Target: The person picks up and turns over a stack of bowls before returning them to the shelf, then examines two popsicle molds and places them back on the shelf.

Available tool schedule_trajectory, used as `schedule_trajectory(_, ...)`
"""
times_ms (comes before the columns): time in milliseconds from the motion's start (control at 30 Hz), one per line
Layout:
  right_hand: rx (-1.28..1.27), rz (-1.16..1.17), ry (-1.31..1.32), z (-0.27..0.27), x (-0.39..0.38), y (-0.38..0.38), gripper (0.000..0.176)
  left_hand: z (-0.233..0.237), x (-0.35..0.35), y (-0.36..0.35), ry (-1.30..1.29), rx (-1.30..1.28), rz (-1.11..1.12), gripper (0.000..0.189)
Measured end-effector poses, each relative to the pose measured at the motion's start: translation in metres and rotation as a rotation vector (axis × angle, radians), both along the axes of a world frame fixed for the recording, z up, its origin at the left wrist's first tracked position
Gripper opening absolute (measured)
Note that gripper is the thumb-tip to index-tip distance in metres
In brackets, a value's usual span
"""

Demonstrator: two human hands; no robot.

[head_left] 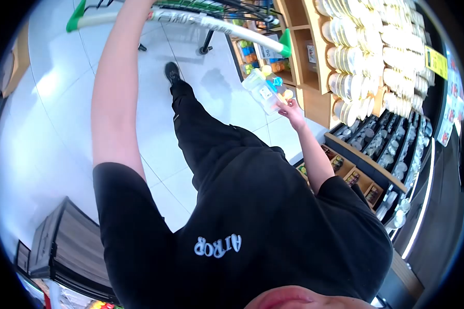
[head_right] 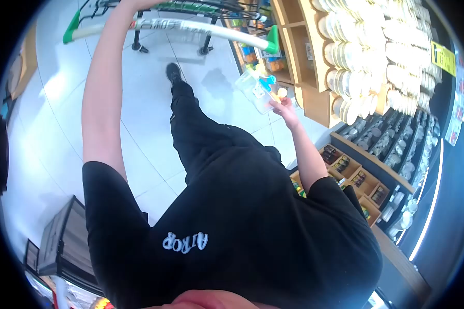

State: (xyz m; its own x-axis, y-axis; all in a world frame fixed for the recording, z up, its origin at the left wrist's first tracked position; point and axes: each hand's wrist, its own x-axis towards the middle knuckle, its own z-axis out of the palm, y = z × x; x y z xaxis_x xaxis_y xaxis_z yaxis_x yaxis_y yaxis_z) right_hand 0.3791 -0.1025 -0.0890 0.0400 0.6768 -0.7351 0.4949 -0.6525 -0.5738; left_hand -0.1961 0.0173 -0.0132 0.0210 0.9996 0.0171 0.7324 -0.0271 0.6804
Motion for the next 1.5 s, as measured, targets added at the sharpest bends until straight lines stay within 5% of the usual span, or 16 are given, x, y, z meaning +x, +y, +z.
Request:
schedule_trajectory(100,0.036,0.11,0.107,0.055,0.001,0.01,0.067,0.021,0.02,-0.015,-0.135,0.104,0.077,0.036)
schedule_trajectory(200,0.05,0.117,0.272,0.104,0.007,0.008,0.074,0.027,0.067,-0.035,-0.558,0.406,-0.177,0.048)
schedule_trajectory(300,0.009,0.072,0.391,0.129,0.011,0.01,0.081,0.077,0.17,-0.079,-0.683,-0.152,-0.187,0.075)
schedule_trajectory(367,0.046,0.071,0.425,0.137,-0.014,0.017,0.082,0.063,0.216,-0.089,-0.779,-0.356,-0.362,0.096)
schedule_trajectory(433,0.093,0.066,0.373,0.159,-0.057,0.038,0.084,0.07,0.225,-0.086,-0.499,-0.422,-0.213,0.102)
schedule_trajectory(533,0.152,0.142,0.47,0.16,-0.07,0.056,0.079,0.071,0.216,-0.079,-0.672,-0.409,-0.086,0.098)
schedule_trajectory(633,0.039,0.135,0.806,0.135,-0.052,0.076,0.073,0.067,0.201,-0.072,-0.767,-0.324,-0.044,0.092)
schedule_trajectory(667,-0.037,-0.177,0.905,0.108,-0.043,0.08,0.068,0.069,0.195,-0.065,-0.867,-0.348,-0.017,0.093)
schedule_trajectory(800,0.559,-0.582,-0.103,-0.033,0.004,0.141,0.065,0.068,0.166,-0.039,-1.033,-0.4,0.109,0.097)
schedule_trajectory(900,0.45,-0.78,-0.24,-0.078,0.027,0.184,0.065,0.052,0.159,-0.032,-1.054,-0.33,0.096,0.098)
schedule_trajectory(967,0.751,-0.728,-0.202,-0.096,0.032,0.196,0.064,0.05,0.158,-0.032,-1.061,-0.365,0.102,0.103)
schedule_trajectory(1067,-0.161,1.073,-1.473,-0.107,0.064,0.207,0.053,0.044,0.158,-0.036,-0.975,-0.369,0.081,0.109)
schedule_trajectory(1100,-0.461,1.788,-1.658,-0.111,0.075,0.211,0.051,0.044,0.158,-0.035,-0.993,-0.387,0.09,0.109)
schedule_trajectory(1133,-0.569,2.046,-1.724,-0.114,0.081,0.213,0.051,0.044,0.158,-0.034,-1.011,-0.406,0.103,0.11)
schedule_trajectory(1333,-1.213,3.113,-2.263,-0.128,0.106,0.219,0.051,0.046,0.159,-0.034,-1.068,-0.446,0.187,0.114)
schedule_trajectory(1500,-1.515,3.229,-2.339,-0.143,0.111,0.224,0.052,0.047,0.161,-0.034,-1.047,-0.451,0.196,0.116)
